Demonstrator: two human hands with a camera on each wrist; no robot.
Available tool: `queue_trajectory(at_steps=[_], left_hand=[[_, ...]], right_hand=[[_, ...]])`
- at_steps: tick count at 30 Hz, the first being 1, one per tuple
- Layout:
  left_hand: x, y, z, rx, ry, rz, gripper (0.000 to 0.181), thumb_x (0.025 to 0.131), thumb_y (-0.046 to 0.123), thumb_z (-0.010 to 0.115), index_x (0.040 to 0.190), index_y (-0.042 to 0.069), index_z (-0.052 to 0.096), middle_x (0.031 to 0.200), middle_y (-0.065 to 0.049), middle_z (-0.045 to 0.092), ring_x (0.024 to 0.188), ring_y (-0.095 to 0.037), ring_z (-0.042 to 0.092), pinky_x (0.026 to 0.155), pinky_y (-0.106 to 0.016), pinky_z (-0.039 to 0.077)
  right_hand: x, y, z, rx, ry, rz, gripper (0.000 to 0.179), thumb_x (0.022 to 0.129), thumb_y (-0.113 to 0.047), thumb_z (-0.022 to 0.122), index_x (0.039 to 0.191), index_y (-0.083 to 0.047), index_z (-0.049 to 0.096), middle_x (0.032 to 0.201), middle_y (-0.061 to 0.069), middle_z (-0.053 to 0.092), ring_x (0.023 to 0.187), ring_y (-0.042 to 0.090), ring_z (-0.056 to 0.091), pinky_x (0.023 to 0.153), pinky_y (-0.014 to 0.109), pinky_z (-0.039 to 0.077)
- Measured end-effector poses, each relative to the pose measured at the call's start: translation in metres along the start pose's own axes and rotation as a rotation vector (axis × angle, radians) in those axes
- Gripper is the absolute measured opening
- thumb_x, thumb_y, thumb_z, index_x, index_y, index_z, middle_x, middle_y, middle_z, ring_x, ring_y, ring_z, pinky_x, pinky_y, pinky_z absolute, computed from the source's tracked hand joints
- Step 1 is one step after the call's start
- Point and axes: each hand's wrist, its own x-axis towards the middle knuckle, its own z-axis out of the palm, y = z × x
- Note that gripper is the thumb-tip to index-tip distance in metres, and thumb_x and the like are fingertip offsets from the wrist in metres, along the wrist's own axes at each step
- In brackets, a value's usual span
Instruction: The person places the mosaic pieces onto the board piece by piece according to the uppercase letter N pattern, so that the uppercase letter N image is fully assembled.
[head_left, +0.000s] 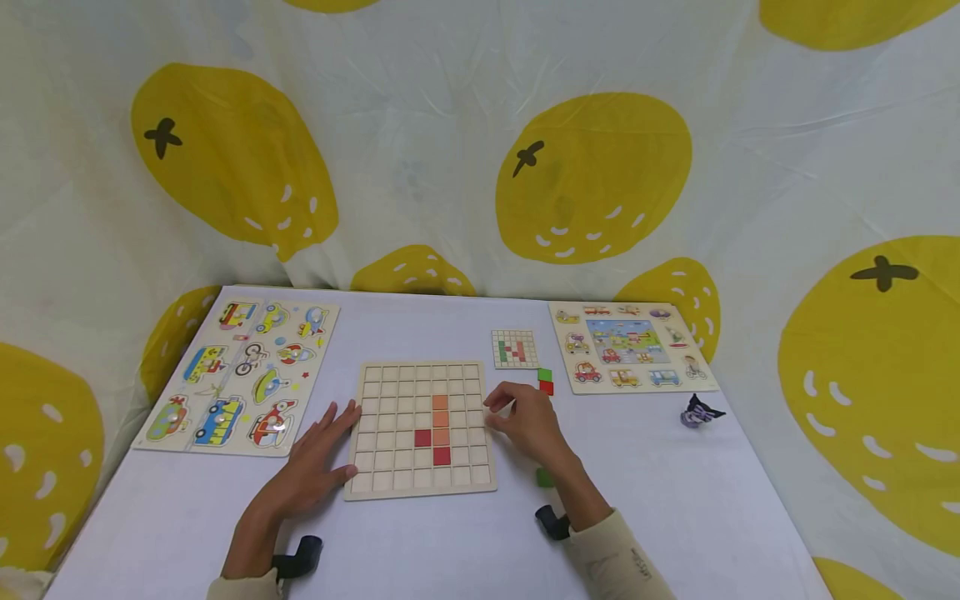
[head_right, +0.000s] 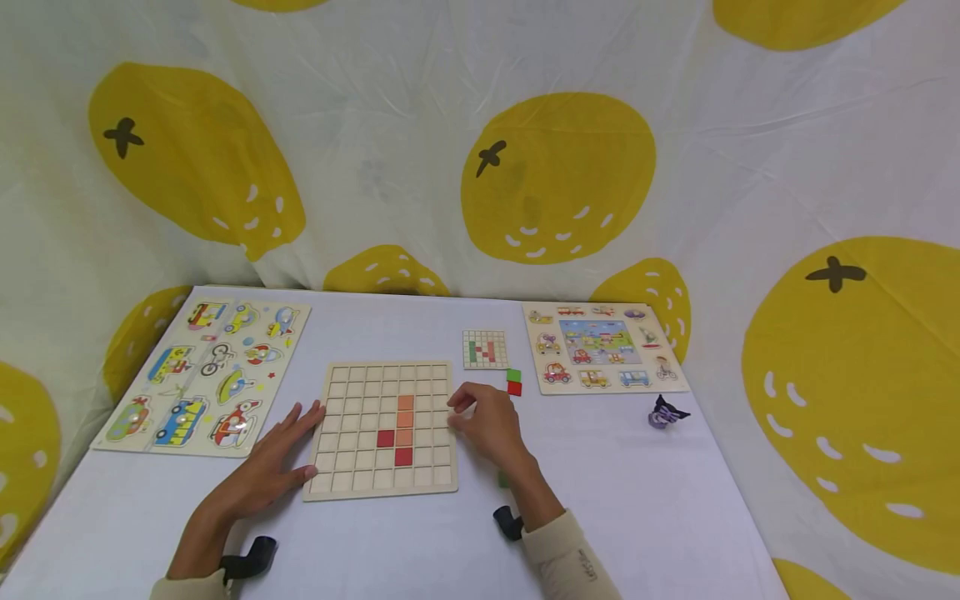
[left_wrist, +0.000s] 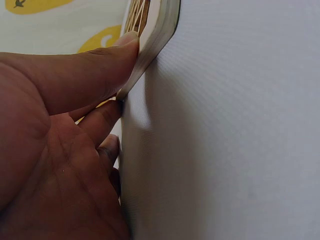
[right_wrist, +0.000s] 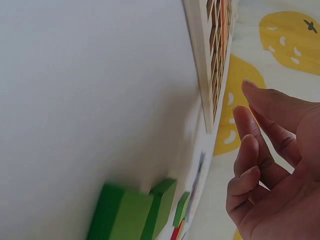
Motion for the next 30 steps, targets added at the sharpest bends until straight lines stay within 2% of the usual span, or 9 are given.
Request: queue_trajectory(at_steps=[5,11,24,30], left_hand=[[0.0,-0.001,0.0,0.004,-0.001,-0.007,0.094,0.087,0.001,0.08,0.167,0.014,0.034,0.178,-0.015,0.021,0.166,-0.045,0.003,0.131,-0.069,0.004],[0.0,-0.001,0.001,0.002,0.003,-0.001,0.094,0.087,0.002,0.081,0.167,0.013,0.034,0.178,-0.016,0.022,0.166,-0.046,0.004,0.131,-0.069,0.004],[0.0,-0.002,0.001,0.004,0.0,-0.011,0.095,0.087,0.005,0.082,0.168,0.016,0.033,0.178,-0.014,0.021,0.167,-0.044,0.003,0.131,-0.068,0.004],[0.0,-0.002,0.001,0.003,0.0,-0.012,0.095,0.087,0.005,0.082,0.168,0.015,0.033,0.178,-0.014,0.021,0.167,-0.044,0.003,0.131,-0.068,0.005]], right_hand=[[0.002,0.011,-0.007,-0.014,0.017,0.026,0.02,0.082,-0.013,0.091,0.096,-0.021,0.078,0.09,-0.007,0.074,0.082,0.017,0.058,0.074,0.029,0.048],[0.006,0.025,-0.015,-0.03,0.047,0.022,0.024,0.078,-0.011,0.093,0.097,-0.02,0.08,0.095,-0.005,0.077,0.091,0.019,0.063,0.084,0.033,0.051],[0.006,0.043,-0.027,-0.049,0.062,0.09,0.029,0.08,-0.012,0.092,0.106,-0.019,0.081,0.11,0.004,0.075,0.106,0.027,0.062,0.089,0.039,0.051],[0.007,0.048,-0.03,-0.046,0.067,0.104,0.032,0.081,-0.01,0.091,0.109,-0.018,0.08,0.116,0.006,0.073,0.111,0.029,0.062,0.097,0.045,0.053]])
